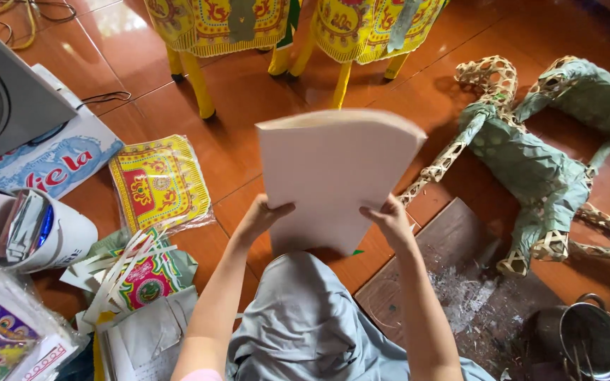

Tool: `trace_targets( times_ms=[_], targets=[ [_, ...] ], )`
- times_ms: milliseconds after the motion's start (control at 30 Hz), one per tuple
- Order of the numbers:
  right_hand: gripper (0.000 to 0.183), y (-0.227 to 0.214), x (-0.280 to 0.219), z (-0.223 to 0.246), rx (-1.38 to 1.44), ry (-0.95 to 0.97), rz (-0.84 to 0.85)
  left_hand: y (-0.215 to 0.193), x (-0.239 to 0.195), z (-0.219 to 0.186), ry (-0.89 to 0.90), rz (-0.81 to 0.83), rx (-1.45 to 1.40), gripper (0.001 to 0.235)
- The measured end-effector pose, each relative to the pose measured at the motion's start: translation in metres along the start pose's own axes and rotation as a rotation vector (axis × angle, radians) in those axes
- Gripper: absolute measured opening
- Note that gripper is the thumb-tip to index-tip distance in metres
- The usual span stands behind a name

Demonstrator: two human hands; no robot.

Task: Cutting paper and applying it to a bamboo-frame giraffe model.

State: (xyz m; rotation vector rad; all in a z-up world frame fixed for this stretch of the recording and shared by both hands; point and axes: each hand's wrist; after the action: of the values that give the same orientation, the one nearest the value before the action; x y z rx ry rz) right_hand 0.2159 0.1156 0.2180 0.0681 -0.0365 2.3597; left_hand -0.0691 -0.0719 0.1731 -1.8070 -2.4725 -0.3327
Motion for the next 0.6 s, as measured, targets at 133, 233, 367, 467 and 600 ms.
trace_targets(
  times_ms=[133,233,367,467,600],
  targets=[
    [0.019,0.002,-0.007,-0.037,-0.171,0.140,-0.119,0.005,-0.005,0.010,-0.155,-0.106,-0.012,0.011],
    [0.016,0.002,-0.011,-0.050,0.007,0.042,-0.102,0.006,-0.008,0.016,-0.075,-0.063,-0.057,0.013],
    [0.020,0.002,-0.003,-0.031,-0.253,0.125,-0.091,0.003,0.004,0.036,-0.185,-0.153,-0.120,0.013],
    [0.029,-0.007,0.008,-0.014,-0.213,0.084,-0.032,-0.004,0.011,0.046,-0.170,-0.349,-0.259,0.018],
    [0.053,-0.009,0.001,0.023,-0.594,0.121,-0.124,-0.005,0.014,0.045,-0.102,-0.600,-0.750,0.045]
  ],
)
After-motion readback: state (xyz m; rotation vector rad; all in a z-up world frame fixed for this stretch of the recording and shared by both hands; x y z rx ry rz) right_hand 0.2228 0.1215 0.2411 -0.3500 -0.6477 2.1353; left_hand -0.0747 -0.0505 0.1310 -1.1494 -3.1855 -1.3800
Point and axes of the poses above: each hand's wrist, its own x-axis towards the middle knuckle, its own y-axis out of the palm, z = x × y, and after that the axes turned 6 degrees about -x, right-handed
